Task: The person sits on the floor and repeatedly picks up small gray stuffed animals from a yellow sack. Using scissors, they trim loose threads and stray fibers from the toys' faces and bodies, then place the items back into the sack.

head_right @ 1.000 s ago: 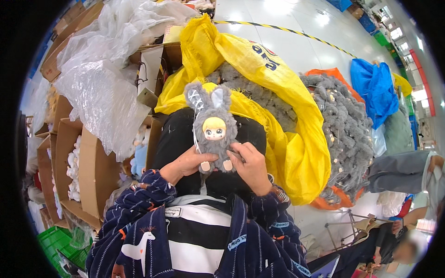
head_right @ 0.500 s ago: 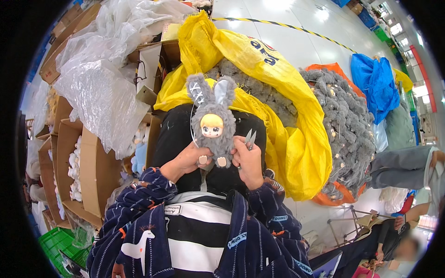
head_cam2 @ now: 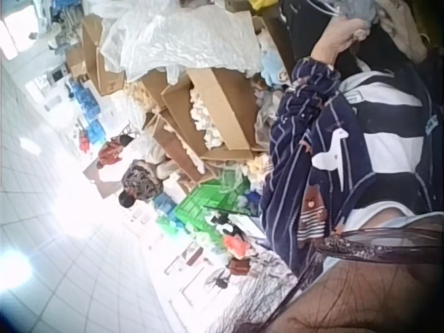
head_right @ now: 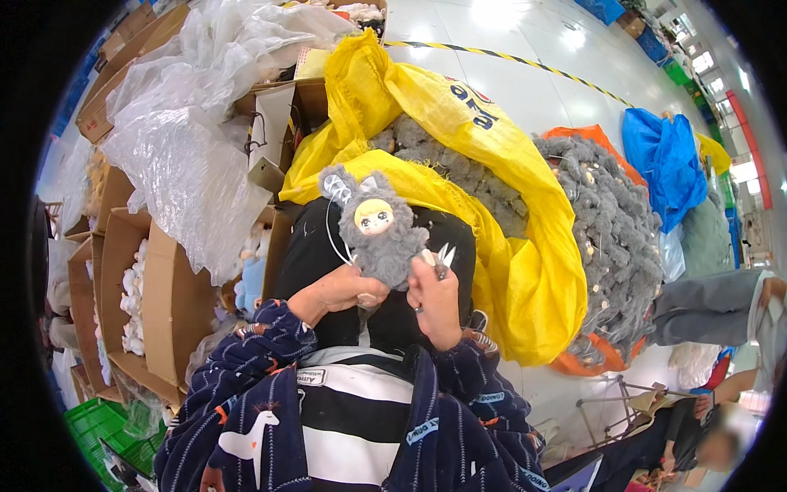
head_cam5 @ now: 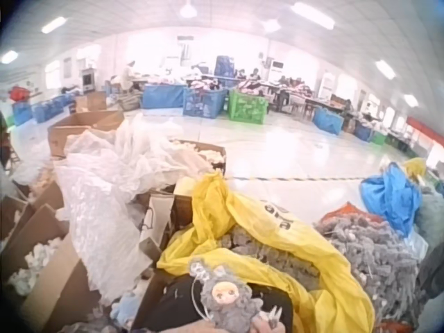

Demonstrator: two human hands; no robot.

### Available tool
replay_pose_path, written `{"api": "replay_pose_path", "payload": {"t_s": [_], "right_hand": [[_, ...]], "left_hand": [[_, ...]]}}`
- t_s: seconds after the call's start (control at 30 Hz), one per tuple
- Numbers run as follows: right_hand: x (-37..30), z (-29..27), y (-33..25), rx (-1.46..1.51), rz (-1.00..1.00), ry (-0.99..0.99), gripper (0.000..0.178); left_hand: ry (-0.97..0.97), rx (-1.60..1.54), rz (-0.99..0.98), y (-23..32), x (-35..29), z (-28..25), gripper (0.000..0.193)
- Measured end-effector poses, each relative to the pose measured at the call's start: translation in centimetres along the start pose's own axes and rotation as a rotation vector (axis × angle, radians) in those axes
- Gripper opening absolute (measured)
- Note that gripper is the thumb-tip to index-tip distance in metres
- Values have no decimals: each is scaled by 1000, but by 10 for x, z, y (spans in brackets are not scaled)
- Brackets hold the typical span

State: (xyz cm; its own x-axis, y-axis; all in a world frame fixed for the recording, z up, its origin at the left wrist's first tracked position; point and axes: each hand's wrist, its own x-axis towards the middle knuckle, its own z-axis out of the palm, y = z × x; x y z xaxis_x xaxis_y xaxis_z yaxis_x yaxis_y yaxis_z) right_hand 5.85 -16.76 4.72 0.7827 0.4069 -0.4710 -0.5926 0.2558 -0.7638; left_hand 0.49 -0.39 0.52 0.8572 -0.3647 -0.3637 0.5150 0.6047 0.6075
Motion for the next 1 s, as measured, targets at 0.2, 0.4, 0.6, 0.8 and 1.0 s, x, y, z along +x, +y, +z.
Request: {"api": "replay_pose_path", "payload": {"t_s": [0.2,0.4,0.6,0.8,1.0], "right_hand": [[-1,0,-10,-234,-270,-108,15],[-4,3,-5,-1422,-971,-401,27],[-10,-12,-10,-748,-543,-202,30],[-1,11,-4,-334,-267,-90,58],[5,11,6,-494,-435,16,42]], "left_hand": [[106,-24,286,12,0,8,37],[220,-510,342,33,9,18,37],[190,-589,363,32,19,11,33],[158,-225,422,17,19,17,50],[324,-52,591,37,21,12,54]]}}
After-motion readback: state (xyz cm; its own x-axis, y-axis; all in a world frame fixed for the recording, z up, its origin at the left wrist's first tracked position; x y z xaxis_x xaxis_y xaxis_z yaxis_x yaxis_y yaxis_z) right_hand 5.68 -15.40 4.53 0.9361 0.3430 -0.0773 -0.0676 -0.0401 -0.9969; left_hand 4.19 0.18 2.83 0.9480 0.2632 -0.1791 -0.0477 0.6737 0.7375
